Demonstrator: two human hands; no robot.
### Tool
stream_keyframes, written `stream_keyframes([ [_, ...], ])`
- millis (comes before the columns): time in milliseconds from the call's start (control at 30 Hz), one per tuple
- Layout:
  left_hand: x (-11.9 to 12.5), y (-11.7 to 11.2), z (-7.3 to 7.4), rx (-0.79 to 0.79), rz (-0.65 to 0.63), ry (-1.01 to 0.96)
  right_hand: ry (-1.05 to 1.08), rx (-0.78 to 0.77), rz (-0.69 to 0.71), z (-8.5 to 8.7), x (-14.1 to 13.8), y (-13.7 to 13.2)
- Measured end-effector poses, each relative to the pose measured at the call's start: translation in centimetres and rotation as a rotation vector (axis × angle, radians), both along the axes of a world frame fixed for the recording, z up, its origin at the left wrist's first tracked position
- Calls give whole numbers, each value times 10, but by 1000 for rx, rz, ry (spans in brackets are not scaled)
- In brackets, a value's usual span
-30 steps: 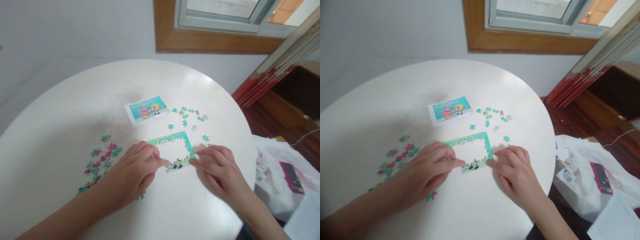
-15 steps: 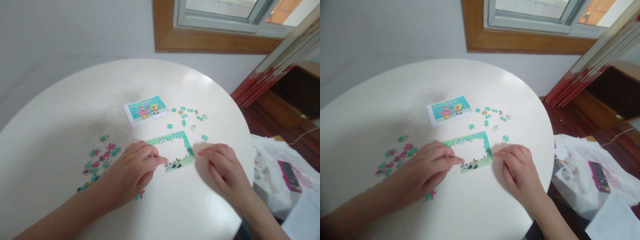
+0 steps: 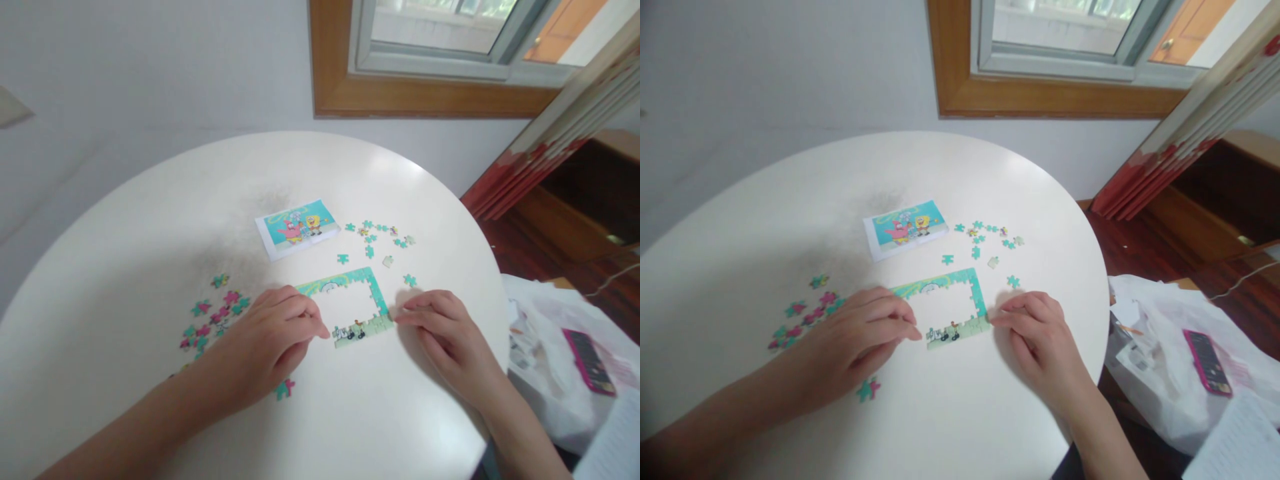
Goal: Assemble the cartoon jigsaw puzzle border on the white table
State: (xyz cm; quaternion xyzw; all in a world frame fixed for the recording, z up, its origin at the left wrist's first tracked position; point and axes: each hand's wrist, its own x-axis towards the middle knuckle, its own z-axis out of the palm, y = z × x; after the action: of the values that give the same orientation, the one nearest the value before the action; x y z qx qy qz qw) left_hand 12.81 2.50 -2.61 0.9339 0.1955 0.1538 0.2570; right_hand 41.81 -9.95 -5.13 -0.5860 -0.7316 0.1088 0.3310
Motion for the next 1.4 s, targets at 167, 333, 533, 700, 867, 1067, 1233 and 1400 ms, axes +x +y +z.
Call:
stream_keyframes([
  [167,-1,-1,0,-12,0,0,23,-16,13,-2,3,-1],
  [333,-2,-1,-1,-19,12,14,28,-23,16,-2,2,-1],
  [533,-1,-1,-1,-9,10,8,34,-22,2,-1,2,0],
  [700,-1,-1,0,-2,7,4,10,-16,26,-1,2,0],
  [867,0,-1,-2,3,13,0,2,-14,23,1,0,-1],
  [1067,-1,-2,-2,2,8,-8,1,-5,13,2,-1,0],
  [1233,-1,-1,-3,-5,4,-7,-2,-20,24,3,-1,0],
  [1400,-1,-1,-6,-6,1,-7,10,-11,35,2,-1,0],
])
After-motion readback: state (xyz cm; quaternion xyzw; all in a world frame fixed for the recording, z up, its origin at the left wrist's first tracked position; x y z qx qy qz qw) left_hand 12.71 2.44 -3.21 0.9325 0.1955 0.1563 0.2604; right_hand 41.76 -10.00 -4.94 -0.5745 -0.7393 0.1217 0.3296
